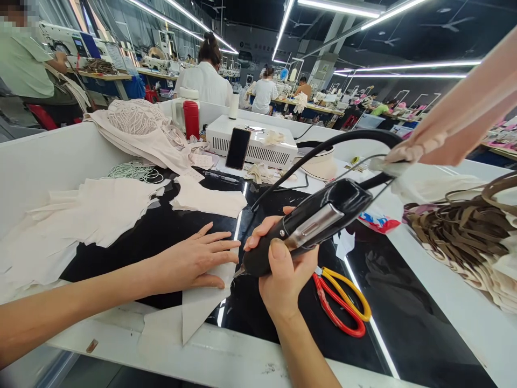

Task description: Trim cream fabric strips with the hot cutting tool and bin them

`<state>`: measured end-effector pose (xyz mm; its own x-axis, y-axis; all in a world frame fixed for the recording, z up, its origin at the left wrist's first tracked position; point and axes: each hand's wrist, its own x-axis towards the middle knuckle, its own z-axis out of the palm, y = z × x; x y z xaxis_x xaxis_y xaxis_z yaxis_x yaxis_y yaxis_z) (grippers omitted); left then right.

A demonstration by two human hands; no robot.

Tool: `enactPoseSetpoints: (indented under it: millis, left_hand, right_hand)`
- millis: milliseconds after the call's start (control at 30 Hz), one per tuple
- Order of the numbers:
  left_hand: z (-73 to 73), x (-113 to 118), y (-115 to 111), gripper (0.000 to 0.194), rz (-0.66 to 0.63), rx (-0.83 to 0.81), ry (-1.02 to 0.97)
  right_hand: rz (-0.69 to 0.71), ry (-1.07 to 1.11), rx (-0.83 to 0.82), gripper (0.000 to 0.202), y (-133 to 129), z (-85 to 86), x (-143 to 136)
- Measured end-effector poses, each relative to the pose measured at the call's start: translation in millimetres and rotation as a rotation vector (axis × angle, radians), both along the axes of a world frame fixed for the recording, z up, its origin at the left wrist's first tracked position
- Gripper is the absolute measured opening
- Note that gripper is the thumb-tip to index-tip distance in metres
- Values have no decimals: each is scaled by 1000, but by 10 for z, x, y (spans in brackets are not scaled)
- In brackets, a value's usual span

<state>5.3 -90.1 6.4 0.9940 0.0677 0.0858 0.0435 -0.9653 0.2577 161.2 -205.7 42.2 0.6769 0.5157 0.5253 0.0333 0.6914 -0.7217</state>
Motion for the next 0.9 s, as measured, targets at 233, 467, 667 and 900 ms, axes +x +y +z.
enactPoseSetpoints:
  millis: [233, 467, 667, 900]
  left_hand:
    - [-19, 1, 3, 29, -59, -37, -37]
    - [-37, 2, 0, 27, -69, -10, -82]
    - [-13, 2, -5, 23, -66, -23, -63]
    - [25, 17, -12, 25, -61, -37, 8]
  right_hand:
    - [5, -1, 5, 38, -4, 2, 6]
    - [19, 18, 10, 39, 7, 32, 18]
    - [2, 17, 26, 38, 11, 77, 31]
    - [28, 13, 18, 40, 22, 20, -10]
